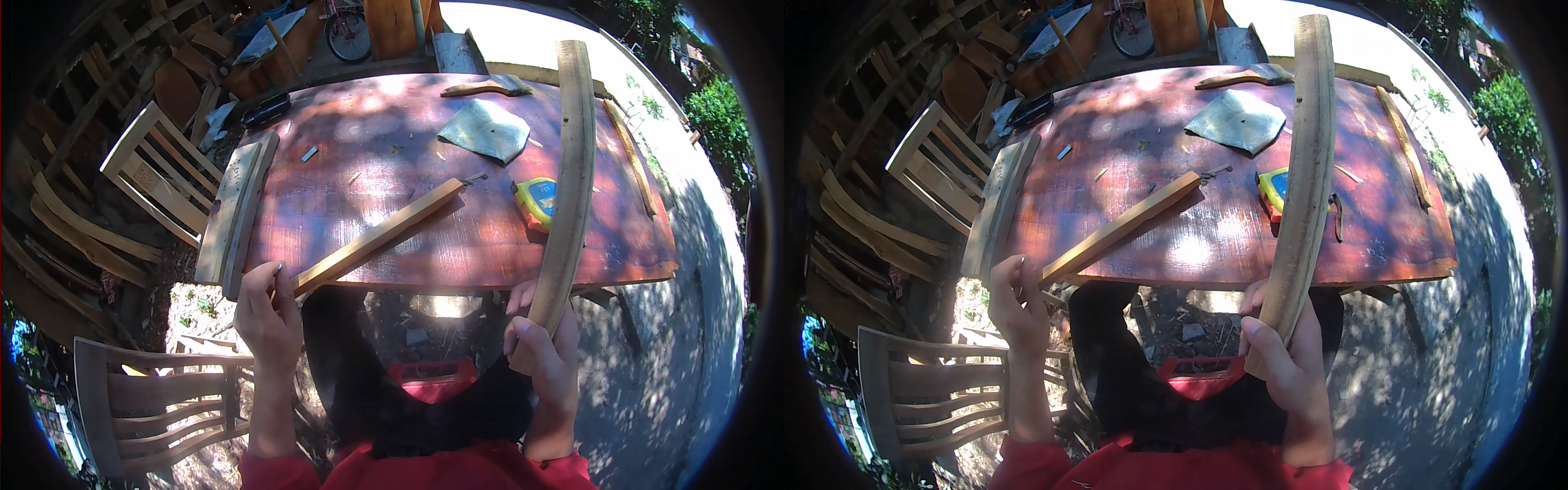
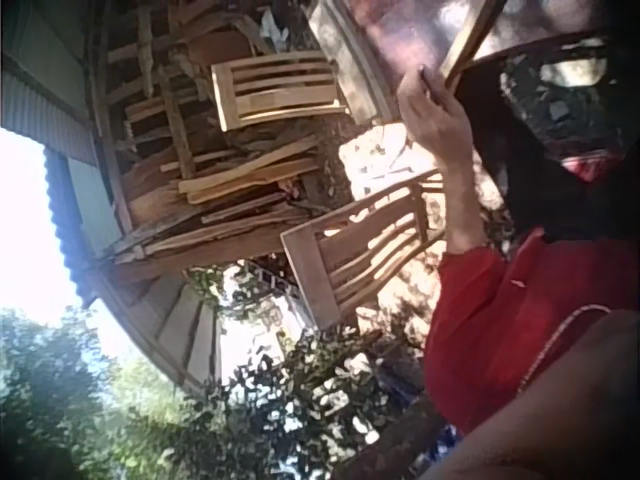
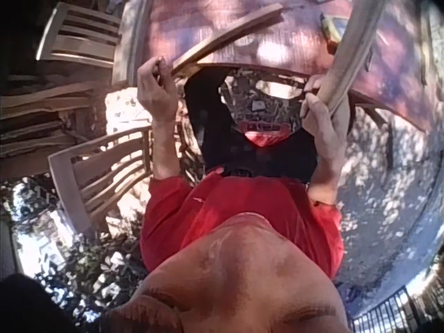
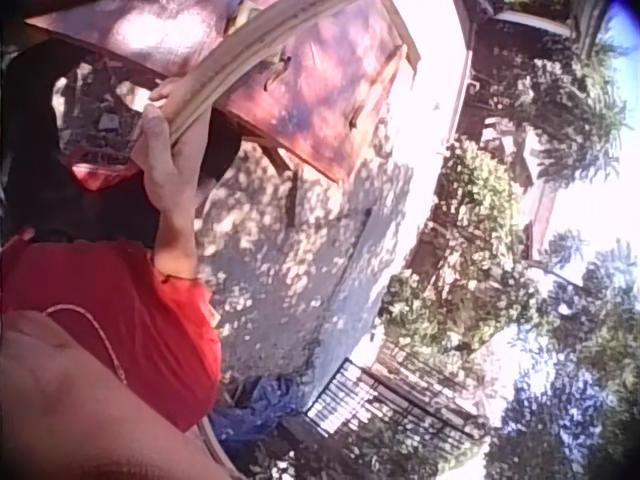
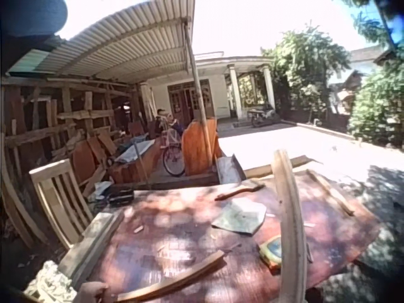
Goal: Sanding, measuring, and marking wood strips on a workbench.
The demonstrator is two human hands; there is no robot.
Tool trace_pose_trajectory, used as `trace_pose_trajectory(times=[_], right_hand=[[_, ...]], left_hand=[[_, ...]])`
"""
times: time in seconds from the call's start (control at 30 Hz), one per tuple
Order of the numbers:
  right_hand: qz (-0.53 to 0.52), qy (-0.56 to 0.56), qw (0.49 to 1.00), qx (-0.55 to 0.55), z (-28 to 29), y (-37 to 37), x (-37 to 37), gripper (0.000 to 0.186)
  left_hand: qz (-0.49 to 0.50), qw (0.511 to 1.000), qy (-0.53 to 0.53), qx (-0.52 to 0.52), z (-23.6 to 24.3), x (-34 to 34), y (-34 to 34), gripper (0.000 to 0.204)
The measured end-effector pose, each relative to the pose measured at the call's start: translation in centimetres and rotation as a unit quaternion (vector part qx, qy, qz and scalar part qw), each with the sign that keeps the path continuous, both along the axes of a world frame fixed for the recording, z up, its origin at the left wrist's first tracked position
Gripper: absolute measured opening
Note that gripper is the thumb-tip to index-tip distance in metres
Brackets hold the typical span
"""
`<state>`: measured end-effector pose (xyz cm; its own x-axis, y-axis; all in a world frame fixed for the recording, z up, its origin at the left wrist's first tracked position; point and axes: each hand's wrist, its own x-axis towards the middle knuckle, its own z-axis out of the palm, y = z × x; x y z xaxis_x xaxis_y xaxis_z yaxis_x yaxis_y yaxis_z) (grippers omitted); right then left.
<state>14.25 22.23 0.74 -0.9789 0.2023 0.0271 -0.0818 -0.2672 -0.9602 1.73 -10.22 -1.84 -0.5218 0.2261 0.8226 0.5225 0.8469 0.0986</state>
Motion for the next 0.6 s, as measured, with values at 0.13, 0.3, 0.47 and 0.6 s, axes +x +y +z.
trace_pose_trajectory(times=[0.13,0.3,0.47,0.6], right_hand=[[0.012,-0.005,1.0,0.005,-0.2,-0.1,0.1,0.024],[0.023,0.006,1.0,0.021,-0.6,-0.7,0.2,0.023],[0.032,-0.003,0.999,0.032,-0.8,-1.1,0.3,0.022],[0.077,-0.008,0.994,0.078,-1.4,-1.0,0.4,0.026]], left_hand=[[0.047,0.996,-0.038,0.063,-0.1,1.2,0.0,0.012],[0.154,0.979,-0.118,0.059,1.8,2.5,1.5,0.014],[0.167,0.97,-0.17,0.043,4.2,3.3,3.1,0.018],[0.141,0.97,-0.197,0.029,5.1,3.5,4.2,0.015]])
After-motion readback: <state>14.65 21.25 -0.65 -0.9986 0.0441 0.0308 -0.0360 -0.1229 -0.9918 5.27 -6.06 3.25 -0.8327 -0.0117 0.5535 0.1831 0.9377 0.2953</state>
